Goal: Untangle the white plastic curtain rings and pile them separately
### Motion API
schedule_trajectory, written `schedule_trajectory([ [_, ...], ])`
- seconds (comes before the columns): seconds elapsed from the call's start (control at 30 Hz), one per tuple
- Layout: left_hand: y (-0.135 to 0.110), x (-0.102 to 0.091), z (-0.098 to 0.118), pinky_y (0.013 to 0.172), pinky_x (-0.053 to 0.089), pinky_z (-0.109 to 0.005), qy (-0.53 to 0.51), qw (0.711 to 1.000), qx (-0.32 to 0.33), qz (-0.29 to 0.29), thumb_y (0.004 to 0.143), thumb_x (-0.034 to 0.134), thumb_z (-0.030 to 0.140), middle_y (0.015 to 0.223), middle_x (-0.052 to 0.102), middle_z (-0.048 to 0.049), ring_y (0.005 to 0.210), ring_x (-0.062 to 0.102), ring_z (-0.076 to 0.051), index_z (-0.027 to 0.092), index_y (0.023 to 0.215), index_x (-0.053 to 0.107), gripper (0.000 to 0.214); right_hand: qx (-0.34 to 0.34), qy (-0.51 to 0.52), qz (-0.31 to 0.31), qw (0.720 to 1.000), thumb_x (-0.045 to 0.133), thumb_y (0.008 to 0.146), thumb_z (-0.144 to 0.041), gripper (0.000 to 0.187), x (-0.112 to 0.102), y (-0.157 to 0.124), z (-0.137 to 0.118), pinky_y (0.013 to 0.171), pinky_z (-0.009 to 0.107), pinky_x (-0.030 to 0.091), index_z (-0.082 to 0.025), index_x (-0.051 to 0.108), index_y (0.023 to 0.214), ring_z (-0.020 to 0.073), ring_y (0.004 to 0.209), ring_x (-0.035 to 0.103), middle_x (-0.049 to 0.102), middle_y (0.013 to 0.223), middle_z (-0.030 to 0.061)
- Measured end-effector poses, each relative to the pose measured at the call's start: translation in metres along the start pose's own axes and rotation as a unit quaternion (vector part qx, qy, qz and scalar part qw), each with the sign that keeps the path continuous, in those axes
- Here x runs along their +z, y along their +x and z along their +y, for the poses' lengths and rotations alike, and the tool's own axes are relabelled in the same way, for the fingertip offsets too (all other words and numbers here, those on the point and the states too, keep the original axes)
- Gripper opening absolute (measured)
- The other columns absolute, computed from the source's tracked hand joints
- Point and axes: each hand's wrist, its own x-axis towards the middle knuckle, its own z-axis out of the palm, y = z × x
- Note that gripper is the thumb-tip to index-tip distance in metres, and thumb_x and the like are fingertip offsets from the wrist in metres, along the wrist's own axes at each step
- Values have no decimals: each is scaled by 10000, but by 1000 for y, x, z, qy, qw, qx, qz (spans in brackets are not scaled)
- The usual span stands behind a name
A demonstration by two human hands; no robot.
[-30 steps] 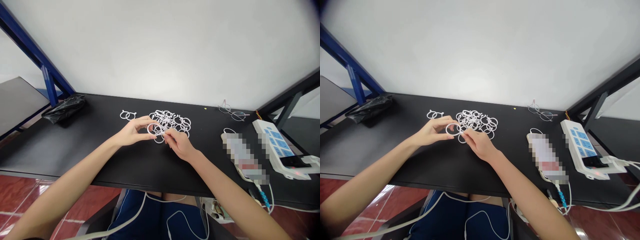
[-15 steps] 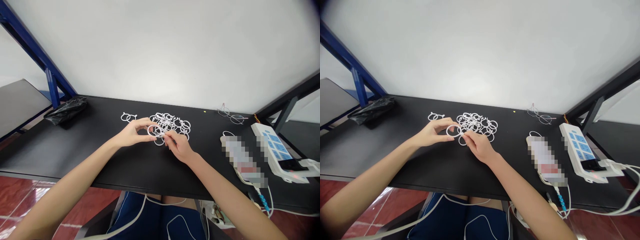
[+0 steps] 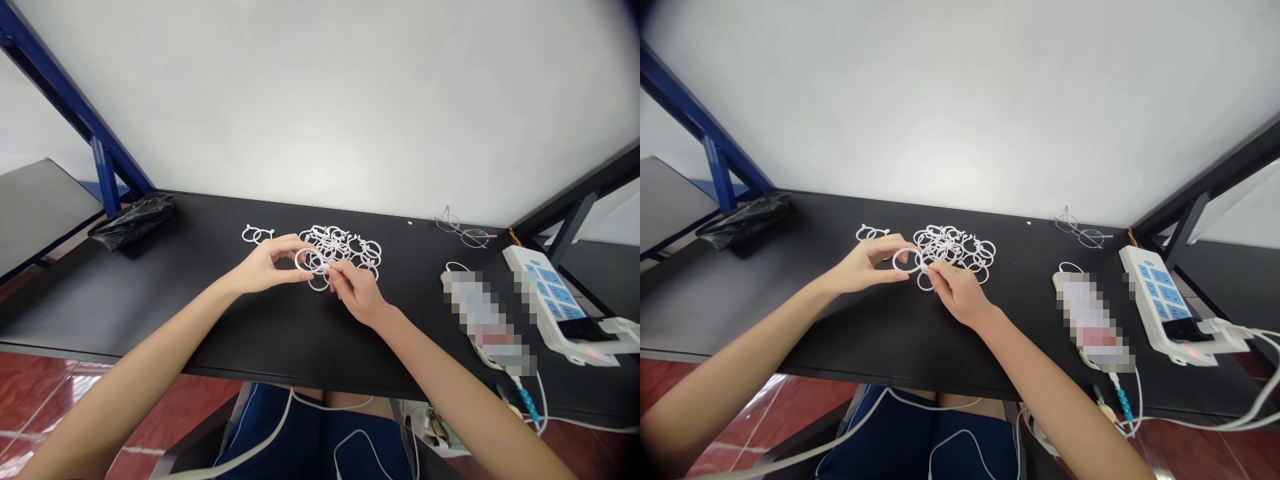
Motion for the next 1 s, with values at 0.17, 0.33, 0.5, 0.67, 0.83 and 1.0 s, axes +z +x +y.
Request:
schedule_trajectory([
  [0.17,0,-1,3,786,528,-276,9,1000,4,8,775,746,260,883,539,-19,823,552,-122,172,1102,661,349,6,0,-5,1000,408,1003,-259,165,0,1,-1,535,196,406,-209,515,888,74,497,510,558,647,-41],
  [0.33,0,-2,5,774,511,-284,108,993,8,56,806,710,344,854,562,-20,805,561,-137,172,1108,659,351,12,-7,0,1000,417,998,-263,166,1,1,-1,540,199,400,-206,527,888,76,503,502,550,634,-41],
  [0.5,0,-7,-10,825,451,-367,439,881,-32,174,863,629,404,902,619,-64,863,555,-213,164,1125,646,355,16,-15,-6,1000,411,1000,-293,190,1,1,-3,558,205,409,-203,544,897,86,536,511,547,642,-32],
  [0.67,-3,-18,-18,840,418,-395,575,796,-104,159,903,556,443,997,623,-110,940,564,-275,169,1136,642,370,22,-7,-6,1000,441,988,-336,184,1,2,-3,544,201,408,-203,558,940,87,528,499,531,627,-38],
  [0.83,-3,-19,-14,826,416,-394,597,779,-135,137,929,486,474,1028,620,-131,966,562,-292,169,1168,628,412,19,-4,-6,1000,436,987,-347,195,1,2,-3,536,199,413,-201,562,958,84,507,501,529,615,-42],
  [1.0,-5,-18,-19,824,424,-416,618,760,-176,99,936,465,467,1078,620,-165,1009,555,-323,143,1179,631,438,24,-2,-9,1000,438,985,-345,196,1,1,-3,534,199,412,-194,563,964,84,501,504,529,613,-42],
])
